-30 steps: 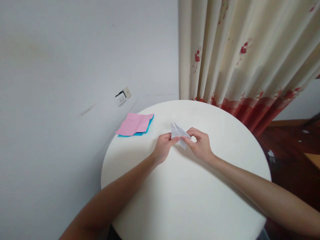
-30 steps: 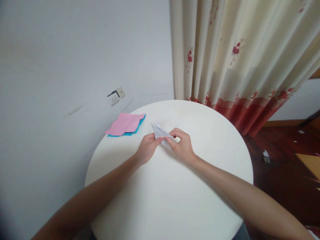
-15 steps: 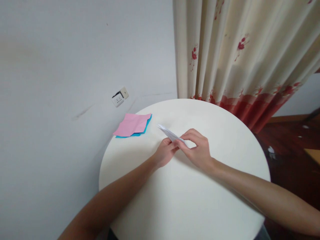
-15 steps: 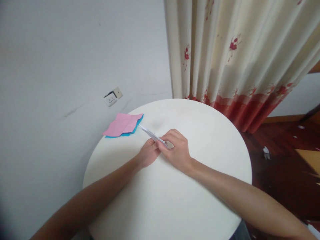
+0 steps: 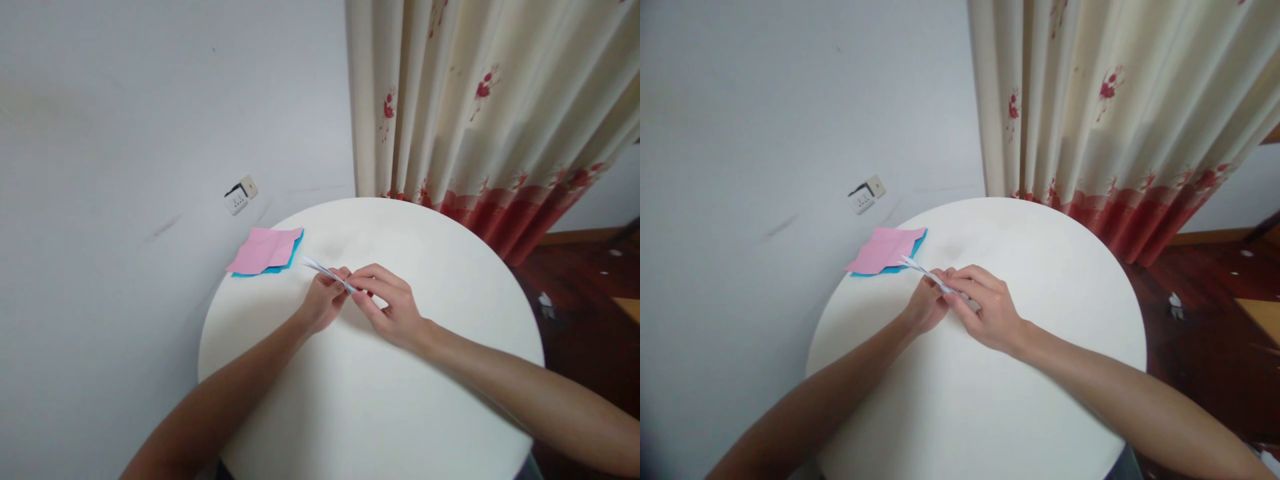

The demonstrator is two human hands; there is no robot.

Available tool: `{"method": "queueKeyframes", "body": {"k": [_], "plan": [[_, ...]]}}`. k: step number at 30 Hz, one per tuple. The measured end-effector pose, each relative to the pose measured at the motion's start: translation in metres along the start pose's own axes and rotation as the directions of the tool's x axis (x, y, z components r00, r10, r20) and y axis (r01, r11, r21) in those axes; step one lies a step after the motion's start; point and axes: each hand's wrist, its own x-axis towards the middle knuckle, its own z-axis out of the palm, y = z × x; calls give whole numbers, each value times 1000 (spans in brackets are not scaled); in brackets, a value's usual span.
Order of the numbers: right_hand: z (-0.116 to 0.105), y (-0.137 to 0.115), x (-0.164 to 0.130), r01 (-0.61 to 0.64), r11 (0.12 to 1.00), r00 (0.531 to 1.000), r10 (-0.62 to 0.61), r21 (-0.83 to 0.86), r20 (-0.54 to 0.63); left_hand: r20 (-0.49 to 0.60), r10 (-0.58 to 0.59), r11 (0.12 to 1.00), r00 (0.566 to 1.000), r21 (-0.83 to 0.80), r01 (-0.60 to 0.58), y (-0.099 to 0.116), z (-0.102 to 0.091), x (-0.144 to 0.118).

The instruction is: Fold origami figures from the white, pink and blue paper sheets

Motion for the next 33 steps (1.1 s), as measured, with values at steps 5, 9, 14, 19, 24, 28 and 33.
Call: {"method": "queueKeyframes", "body": {"k": [5, 9, 14, 19, 24, 28, 33], "plan": [[2, 1, 0, 25, 999, 1000, -26, 22, 7, 38, -47, 996, 998, -68, 49, -1, -3, -1], [4, 2, -2, 25, 999, 999, -26, -28, -43, 50, -62, 997, 997, -52, 65, -1, 1, -2], [4, 0, -3, 39, 995, 994, -47, -89, -94, 48, 26, 1000, 998, -3, -26, 4, 9, -4], [2, -4, -1, 102, 980, 991, -115, -174, -70, 79, 43, 994, 996, 93, -51, 11, 14, -8], [0, -5, 1, 155, 964, 986, -163, -216, -22, 67, 77, 993, 995, 89, -82, 9, 12, -7], [-2, -5, 2, 182, 956, 983, -185, -231, 8, 90, 102, 990, 991, 91, -110, 8, 12, -7], [-5, -3, 2, 205, 945, 979, -195, -257, 61, 90, 94, 990, 991, 95, -103, 9, 14, -8]]}}
